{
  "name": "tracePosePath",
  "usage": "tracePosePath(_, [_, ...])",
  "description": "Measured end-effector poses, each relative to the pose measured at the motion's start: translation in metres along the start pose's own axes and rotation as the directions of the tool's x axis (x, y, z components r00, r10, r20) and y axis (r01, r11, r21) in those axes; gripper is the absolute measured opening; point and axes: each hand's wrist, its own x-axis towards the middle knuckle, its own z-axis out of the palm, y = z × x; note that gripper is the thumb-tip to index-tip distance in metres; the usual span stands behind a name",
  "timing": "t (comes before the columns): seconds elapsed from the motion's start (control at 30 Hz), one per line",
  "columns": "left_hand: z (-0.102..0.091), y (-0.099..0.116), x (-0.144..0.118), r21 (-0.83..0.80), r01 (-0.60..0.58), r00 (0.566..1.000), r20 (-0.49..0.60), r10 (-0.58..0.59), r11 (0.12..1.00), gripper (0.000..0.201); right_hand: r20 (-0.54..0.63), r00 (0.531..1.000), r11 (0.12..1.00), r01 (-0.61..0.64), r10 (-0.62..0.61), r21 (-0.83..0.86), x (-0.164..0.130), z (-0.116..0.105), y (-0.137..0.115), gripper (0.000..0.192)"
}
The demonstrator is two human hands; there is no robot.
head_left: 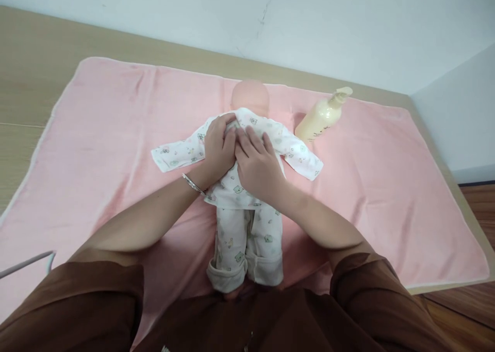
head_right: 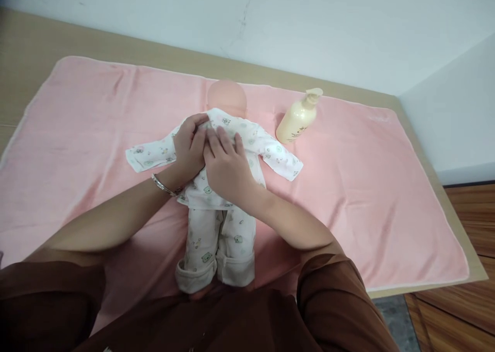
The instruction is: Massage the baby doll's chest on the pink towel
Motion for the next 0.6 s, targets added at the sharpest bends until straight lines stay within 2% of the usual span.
tracePosePath(0.07, [0.000, 0.001, -0.001, 0.046, -0.016, 1.000, 0.010, 0.016, 0.999, 0.036, 0.008, 0.998, 0.997, 0.056, -0.056, 0.056, 0.006, 0.001, 0.009, 0.053])
tracePosePath(0.1, [0.000, 0.002, -0.002, 0.070, -0.034, 0.999, 0.024, 0.032, 0.997, 0.041, 0.003, 0.999, 0.996, 0.035, -0.036, 0.088, 0.011, 0.002, 0.017, 0.052])
tracePosePath(0.17, [0.001, 0.005, -0.004, 0.110, -0.084, 0.994, 0.073, 0.076, 0.990, 0.048, -0.007, 0.997, 0.987, -0.070, 0.072, 0.143, 0.024, 0.001, 0.038, 0.054])
tracePosePath(0.27, [0.001, 0.008, -0.007, 0.129, -0.101, 0.986, 0.149, 0.081, 0.986, 0.048, 0.023, 0.961, 0.941, -0.274, 0.275, 0.198, 0.036, -0.001, 0.058, 0.064])
tracePosePath(0.33, [0.000, 0.006, -0.004, 0.128, -0.056, 0.983, 0.180, 0.032, 0.990, 0.049, 0.034, 0.938, 0.921, -0.346, 0.345, 0.180, 0.034, -0.002, 0.055, 0.066])
tracePosePath(0.4, [-0.002, 0.001, 0.003, 0.132, -0.003, 0.976, 0.216, -0.025, 0.991, 0.051, 0.011, 0.936, 0.931, -0.351, 0.351, 0.106, 0.025, -0.003, 0.039, 0.066])
tracePosePath(0.5, [-0.003, -0.005, 0.013, 0.153, 0.021, 0.962, 0.265, -0.062, 0.988, 0.051, -0.040, 0.966, 0.967, -0.256, 0.256, 0.002, 0.006, -0.004, 0.012, 0.062])
tracePosePath(0.6, [-0.003, 0.004, 0.010, 0.197, 0.017, 0.957, 0.281, -0.073, 0.980, 0.055, -0.035, 0.985, 0.985, -0.171, 0.171, 0.012, 0.000, -0.008, 0.005, 0.057])
